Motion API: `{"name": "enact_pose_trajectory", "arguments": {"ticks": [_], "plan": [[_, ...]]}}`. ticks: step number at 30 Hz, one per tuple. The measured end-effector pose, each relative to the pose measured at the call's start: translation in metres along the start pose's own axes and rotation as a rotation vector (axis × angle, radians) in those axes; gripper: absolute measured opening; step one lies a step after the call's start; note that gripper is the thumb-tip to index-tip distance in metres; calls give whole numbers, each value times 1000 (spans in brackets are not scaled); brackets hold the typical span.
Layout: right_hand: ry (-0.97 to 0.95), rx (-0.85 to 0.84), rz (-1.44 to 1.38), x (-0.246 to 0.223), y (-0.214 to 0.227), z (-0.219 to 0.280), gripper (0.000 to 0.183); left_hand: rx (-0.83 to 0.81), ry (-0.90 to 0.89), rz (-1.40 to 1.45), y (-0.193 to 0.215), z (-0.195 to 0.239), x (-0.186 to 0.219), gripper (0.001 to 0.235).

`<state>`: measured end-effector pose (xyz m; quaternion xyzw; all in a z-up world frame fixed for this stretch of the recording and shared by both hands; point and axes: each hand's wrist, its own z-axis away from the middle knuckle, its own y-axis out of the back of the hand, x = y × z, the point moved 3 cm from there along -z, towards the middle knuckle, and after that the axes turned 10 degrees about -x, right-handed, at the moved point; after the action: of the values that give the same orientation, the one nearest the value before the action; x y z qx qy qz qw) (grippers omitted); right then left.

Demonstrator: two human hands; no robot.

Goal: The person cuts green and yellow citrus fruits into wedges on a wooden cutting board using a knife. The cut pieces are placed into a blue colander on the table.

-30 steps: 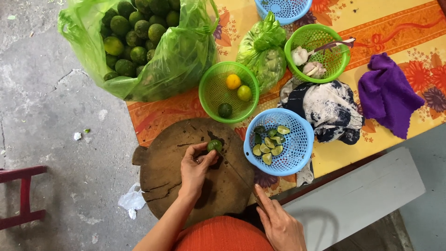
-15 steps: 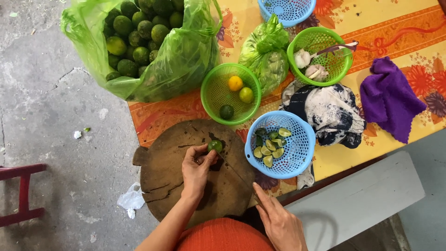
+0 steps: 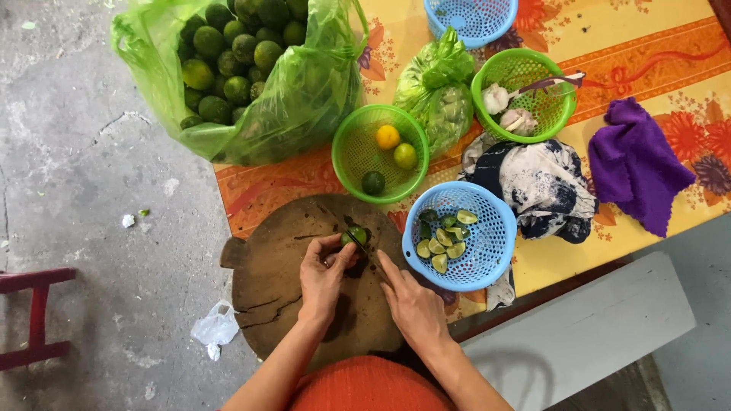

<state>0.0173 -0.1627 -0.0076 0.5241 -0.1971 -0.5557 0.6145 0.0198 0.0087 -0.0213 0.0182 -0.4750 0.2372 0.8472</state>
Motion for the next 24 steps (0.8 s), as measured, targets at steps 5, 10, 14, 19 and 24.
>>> {"name": "enact_pose_trajectory", "arguments": {"ticks": [5, 10, 14, 19, 24], "plan": [[-6, 16, 32, 6, -2, 24, 63, -2, -23, 0, 11, 3, 9, 30], [-122, -68, -10, 25, -8, 68, 66, -1, -10, 24, 28, 11, 7, 22], [-72, -23, -110, 13, 7, 77, 66, -45, -44, -14, 29, 13, 3, 20], [-45, -69, -56, 9, 4, 73, 67, -59, -86, -2, 31, 6, -7, 19], [-58, -73, 64, 12, -3, 73, 68, -83, -114, 27, 34, -1, -16, 20]]}}
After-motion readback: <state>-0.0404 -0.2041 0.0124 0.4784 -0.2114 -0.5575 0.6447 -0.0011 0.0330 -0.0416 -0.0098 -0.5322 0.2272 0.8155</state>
